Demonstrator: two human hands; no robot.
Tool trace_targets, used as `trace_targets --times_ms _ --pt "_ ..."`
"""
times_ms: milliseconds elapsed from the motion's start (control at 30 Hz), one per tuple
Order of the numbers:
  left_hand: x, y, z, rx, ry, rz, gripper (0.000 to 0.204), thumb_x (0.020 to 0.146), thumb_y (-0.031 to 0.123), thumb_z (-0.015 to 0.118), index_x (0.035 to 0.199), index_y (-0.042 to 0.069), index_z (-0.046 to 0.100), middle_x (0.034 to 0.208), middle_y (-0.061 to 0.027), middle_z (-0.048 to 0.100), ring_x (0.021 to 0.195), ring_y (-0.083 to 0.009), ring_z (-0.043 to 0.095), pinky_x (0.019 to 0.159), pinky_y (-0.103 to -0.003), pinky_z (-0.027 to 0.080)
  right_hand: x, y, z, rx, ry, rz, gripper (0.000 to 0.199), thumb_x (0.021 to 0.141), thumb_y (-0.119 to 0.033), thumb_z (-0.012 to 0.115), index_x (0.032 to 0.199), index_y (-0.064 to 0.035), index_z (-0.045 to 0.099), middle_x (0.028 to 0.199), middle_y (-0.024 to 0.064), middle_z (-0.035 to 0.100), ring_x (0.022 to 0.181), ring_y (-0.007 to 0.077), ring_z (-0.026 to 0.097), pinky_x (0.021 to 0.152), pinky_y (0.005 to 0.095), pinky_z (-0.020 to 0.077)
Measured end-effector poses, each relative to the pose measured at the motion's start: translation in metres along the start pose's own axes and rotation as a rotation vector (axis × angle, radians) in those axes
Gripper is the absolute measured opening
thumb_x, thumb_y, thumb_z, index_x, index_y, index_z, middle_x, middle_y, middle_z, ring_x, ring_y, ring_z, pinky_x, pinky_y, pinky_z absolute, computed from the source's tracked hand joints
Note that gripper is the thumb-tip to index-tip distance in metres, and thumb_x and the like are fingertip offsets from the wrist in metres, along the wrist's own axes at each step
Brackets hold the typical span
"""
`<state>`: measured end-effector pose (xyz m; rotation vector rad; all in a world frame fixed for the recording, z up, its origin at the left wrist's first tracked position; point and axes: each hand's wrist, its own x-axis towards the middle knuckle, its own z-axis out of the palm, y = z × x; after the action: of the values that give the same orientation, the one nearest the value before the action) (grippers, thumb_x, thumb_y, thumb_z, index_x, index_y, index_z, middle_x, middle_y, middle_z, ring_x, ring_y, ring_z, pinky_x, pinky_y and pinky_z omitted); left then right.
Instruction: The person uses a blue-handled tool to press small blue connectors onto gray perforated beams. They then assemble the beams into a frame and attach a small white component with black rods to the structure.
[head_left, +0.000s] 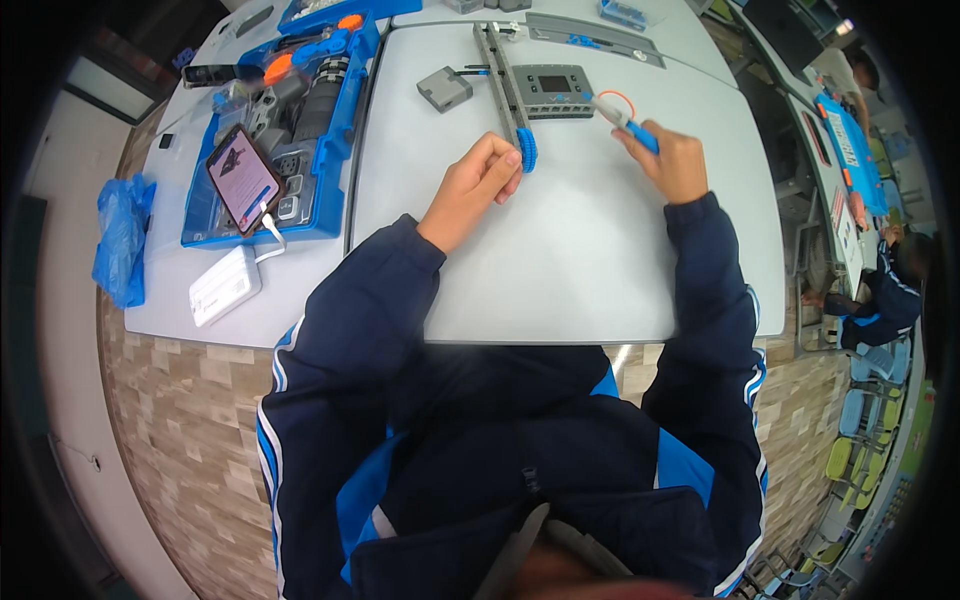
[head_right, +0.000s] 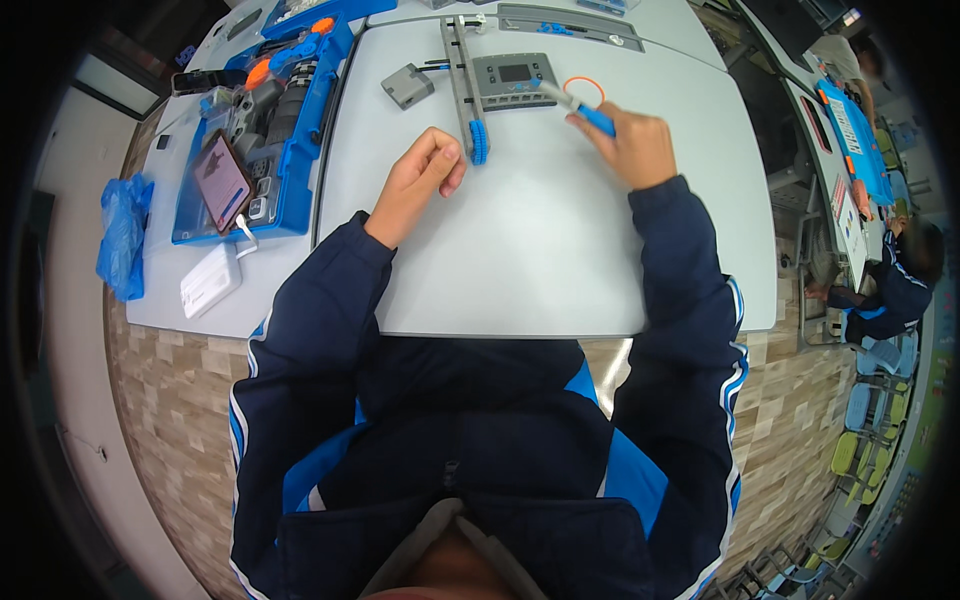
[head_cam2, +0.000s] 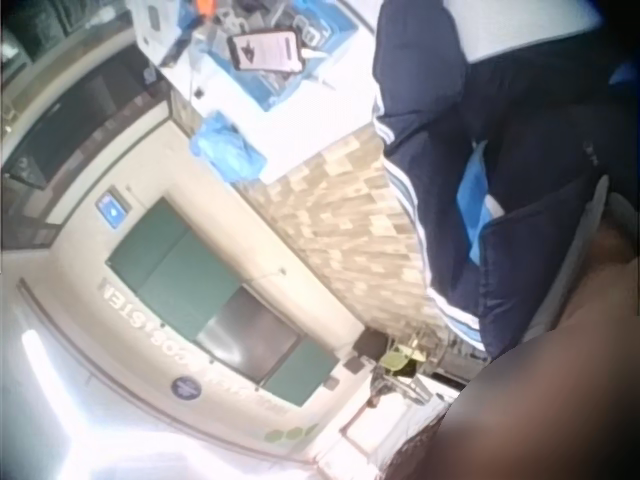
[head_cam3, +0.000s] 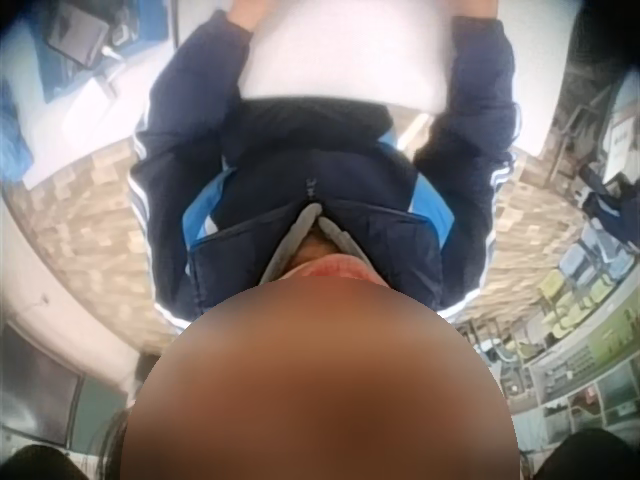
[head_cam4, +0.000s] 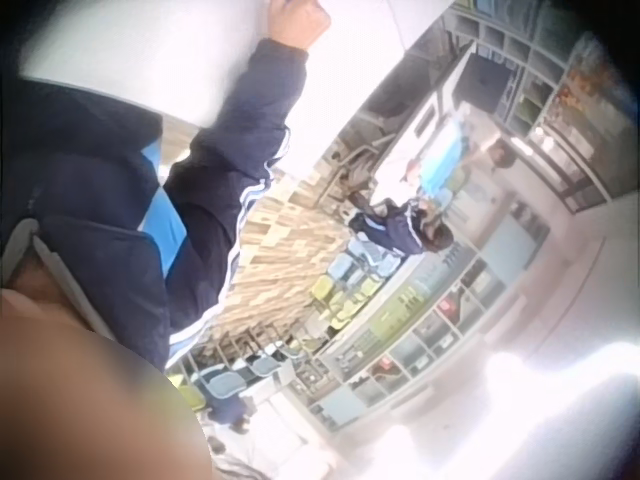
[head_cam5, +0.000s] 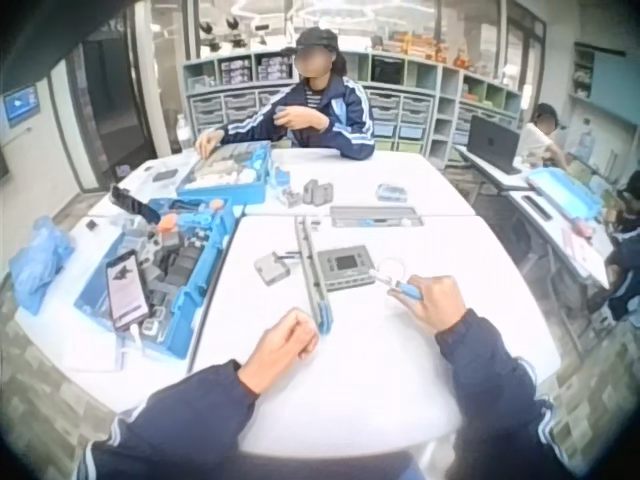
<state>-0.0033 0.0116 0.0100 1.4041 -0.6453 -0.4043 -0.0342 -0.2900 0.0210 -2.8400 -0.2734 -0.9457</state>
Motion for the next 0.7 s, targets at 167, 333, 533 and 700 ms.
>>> trace_targets --times_ms 167,333,533,700 --pt "0.018 0.014 -0.003 0.078 0.004 0.094 0.014 0.102 0.022 0.054 0.098 0.008 0.051 0.081 0.0001 0.054 0.072 -0.0072 0.048 0.068 -0.022 0.041 0.06 0.084 0.028 -0.38 -0.144 0.071 0.048 0.088 -0.054 0.063 0.079 -0.0071 0.068 0.064 0.0156 0.065 0.058 0.0342 0.065 0.054 0.0416 0.0516" --pt "0.111 0.027 -0.027 0.424 -0.042 0.282 0.014 0.097 0.019 0.061 0.097 0.007 0.055 0.08 0.0014 0.059 0.073 -0.0069 0.055 0.067 -0.023 0.044 0.109 0.12 0.061 -0.502 -0.338 0.071 0.043 0.086 -0.053 0.065 0.089 -0.0113 0.072 0.077 0.014 0.07 0.075 0.0329 0.07 0.065 0.0439 0.055" --pt "0.236 -0.001 -0.054 0.923 0.007 0.217 0.014 0.085 0.016 0.063 0.095 0.007 0.066 0.09 -0.0133 0.071 0.089 -0.0281 0.068 0.079 -0.04 0.053 0.133 0.121 0.07 -0.622 -0.323 0.034 0.032 0.082 -0.043 0.073 0.099 -0.0151 0.072 0.097 0.0097 0.07 0.102 0.0274 0.065 0.078 0.0438 0.0538" --pt "0.291 -0.039 -0.059 1.135 0.021 0.264 0.018 0.08 0.014 0.066 0.097 0.008 0.07 0.092 -0.0145 0.072 0.087 -0.0319 0.069 0.079 -0.041 0.053 0.139 0.118 0.073 -0.72 -0.276 -0.064 0.018 0.08 -0.02 0.07 0.097 -0.0155 0.074 0.104 0.0072 0.066 0.108 0.0254 0.058 0.083 0.0421 0.0487"
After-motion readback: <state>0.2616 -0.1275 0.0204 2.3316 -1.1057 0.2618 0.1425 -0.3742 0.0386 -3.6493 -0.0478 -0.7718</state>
